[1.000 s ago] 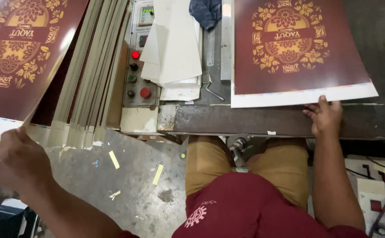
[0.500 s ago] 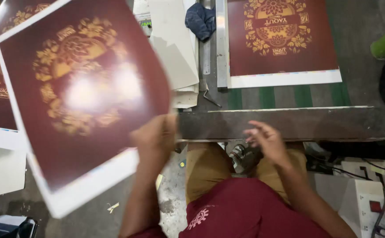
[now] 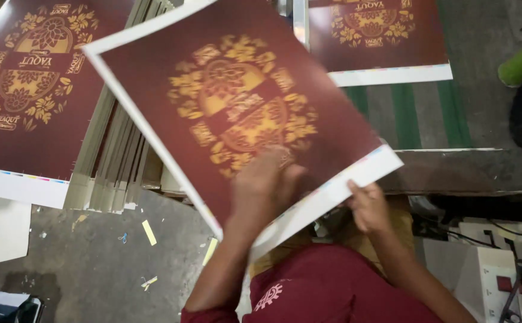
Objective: Manually feeding printed cardstock sheets from a stack into a finishing machine.
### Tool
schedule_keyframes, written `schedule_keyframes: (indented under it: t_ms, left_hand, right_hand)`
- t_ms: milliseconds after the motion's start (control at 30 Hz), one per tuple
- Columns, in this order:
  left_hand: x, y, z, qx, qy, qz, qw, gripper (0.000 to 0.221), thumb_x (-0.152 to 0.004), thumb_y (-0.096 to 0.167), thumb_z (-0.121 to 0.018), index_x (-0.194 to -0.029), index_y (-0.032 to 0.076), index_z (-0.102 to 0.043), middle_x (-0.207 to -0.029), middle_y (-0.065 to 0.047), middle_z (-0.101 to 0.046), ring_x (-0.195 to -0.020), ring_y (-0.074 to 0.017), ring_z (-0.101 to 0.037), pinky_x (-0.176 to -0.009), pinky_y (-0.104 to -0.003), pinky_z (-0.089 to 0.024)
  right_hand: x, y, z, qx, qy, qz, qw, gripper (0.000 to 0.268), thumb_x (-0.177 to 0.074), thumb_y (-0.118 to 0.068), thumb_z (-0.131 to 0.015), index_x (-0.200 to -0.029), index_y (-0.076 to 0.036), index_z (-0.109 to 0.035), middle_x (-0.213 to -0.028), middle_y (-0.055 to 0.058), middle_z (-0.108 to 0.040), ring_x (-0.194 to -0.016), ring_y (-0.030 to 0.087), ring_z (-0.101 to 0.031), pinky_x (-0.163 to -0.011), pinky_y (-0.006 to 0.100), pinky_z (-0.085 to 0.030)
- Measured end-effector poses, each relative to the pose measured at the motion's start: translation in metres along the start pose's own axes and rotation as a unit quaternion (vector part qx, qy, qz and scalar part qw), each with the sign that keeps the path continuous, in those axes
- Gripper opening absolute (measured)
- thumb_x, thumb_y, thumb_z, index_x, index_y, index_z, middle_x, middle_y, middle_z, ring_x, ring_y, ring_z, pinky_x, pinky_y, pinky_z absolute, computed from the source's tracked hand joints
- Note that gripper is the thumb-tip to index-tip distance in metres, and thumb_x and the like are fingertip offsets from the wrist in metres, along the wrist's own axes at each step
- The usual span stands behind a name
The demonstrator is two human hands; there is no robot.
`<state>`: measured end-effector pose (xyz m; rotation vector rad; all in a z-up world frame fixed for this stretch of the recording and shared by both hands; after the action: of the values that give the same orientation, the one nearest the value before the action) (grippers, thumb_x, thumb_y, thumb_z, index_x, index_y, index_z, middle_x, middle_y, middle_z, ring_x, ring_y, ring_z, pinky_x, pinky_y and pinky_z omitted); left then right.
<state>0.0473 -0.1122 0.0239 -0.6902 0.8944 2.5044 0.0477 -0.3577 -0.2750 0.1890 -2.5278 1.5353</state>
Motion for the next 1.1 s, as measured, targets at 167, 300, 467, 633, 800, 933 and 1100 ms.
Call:
schedule_keyframes:
  t_ms: [167, 300, 467, 633, 800, 933, 1100]
  left_hand:
    - [0.047, -0.119, 0.087, -0.218, 0.158, 0.067, 0.961, 0.022, -0.101, 0.002, -0.072, -0.123, 0.003, -0.069, -0.125, -0.015, -0.071, -0.121, -0.0325, -0.069, -0.108, -0.043, -0.055]
    - [0.090, -0.176, 0.155, -0.466, 0.180, 0.206, 0.841, 0.051, -0.114, 0.022, -0.067, -0.152, -0.008, -0.050, -0.163, -0.033, -0.044, -0.154, -0.0434, -0.037, -0.127, -0.053, -0.031]
    - [0.098, -0.195, 0.190, -0.456, 0.108, 0.295, 0.833, 0.071, -0.112, 0.035, -0.064, -0.156, -0.016, -0.040, -0.162, -0.038, -0.035, -0.151, -0.0478, -0.029, -0.119, -0.057, -0.024]
    - [0.126, -0.233, 0.222, -0.515, 0.025, 0.257, 0.817, 0.054, -0.117, 0.033, -0.060, -0.148, -0.011, -0.057, -0.150, -0.028, -0.057, -0.142, -0.0382, -0.051, -0.118, -0.049, -0.040]
    - [0.114, -0.215, 0.255, -0.545, -0.023, 0.148, 0.825, 0.024, -0.107, 0.028, -0.064, -0.112, 0.006, -0.071, -0.116, -0.009, -0.077, -0.102, -0.0226, -0.075, -0.091, -0.031, -0.057]
    - [0.114, -0.216, 0.266, -0.579, -0.055, 0.196, 0.790, 0.025, -0.110, 0.036, -0.072, -0.104, 0.012, -0.075, -0.096, -0.007, -0.076, -0.078, -0.0249, -0.073, -0.073, -0.035, -0.056]
    - [0.111, -0.224, 0.273, -0.678, -0.090, 0.179, 0.707, 0.017, -0.107, 0.029, -0.062, -0.096, 0.020, -0.072, -0.070, -0.004, -0.068, -0.062, -0.0210, -0.067, -0.064, -0.033, -0.052]
  right_hand:
    - [0.012, -0.033, 0.073, -0.037, 0.108, 0.082, 0.990, 0.029, -0.107, -0.008, -0.057, -0.136, -0.006, -0.056, -0.115, 0.004, -0.067, -0.097, 0.014, -0.067, -0.079, 0.030, -0.056]
    - [0.030, -0.052, 0.134, 0.009, 0.168, 0.127, 0.978, 0.030, -0.112, -0.006, -0.056, -0.142, -0.004, -0.053, -0.116, 0.005, -0.065, -0.090, 0.014, -0.064, -0.066, 0.027, -0.054]
    - [0.059, -0.080, 0.171, 0.033, 0.237, 0.125, 0.963, 0.031, -0.113, -0.004, -0.053, -0.144, -0.004, -0.051, -0.120, 0.006, -0.065, -0.097, 0.016, -0.068, -0.075, 0.030, -0.062]
    - [0.086, -0.091, 0.179, 0.054, 0.245, 0.138, 0.958, 0.031, -0.117, -0.004, -0.052, -0.148, -0.003, -0.050, -0.124, 0.009, -0.065, -0.099, 0.017, -0.068, -0.075, 0.031, -0.061]
    - [0.089, -0.088, 0.178, 0.075, 0.271, 0.143, 0.949, 0.030, -0.118, -0.004, -0.053, -0.148, -0.002, -0.048, -0.121, 0.011, -0.065, -0.097, 0.018, -0.067, -0.074, 0.031, -0.060]
    - [0.066, -0.074, 0.182, 0.058, 0.255, 0.145, 0.954, 0.027, -0.119, -0.005, -0.053, -0.145, -0.001, -0.047, -0.119, 0.010, -0.064, -0.096, 0.019, -0.067, -0.073, 0.032, -0.060]
    - [0.015, -0.080, 0.167, 0.081, 0.239, 0.121, 0.960, 0.035, -0.114, -0.008, -0.055, -0.148, -0.004, -0.047, -0.121, 0.008, -0.066, -0.092, 0.018, -0.068, -0.068, 0.031, -0.060]
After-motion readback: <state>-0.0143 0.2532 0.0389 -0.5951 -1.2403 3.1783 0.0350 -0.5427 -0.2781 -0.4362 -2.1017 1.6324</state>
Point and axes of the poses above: each hand's wrist, its own x-axis away from the middle knuckle, its own z-axis out of the back of the hand, y = z × x, the point moved 5 cm from there along -x, towards the middle knuckle
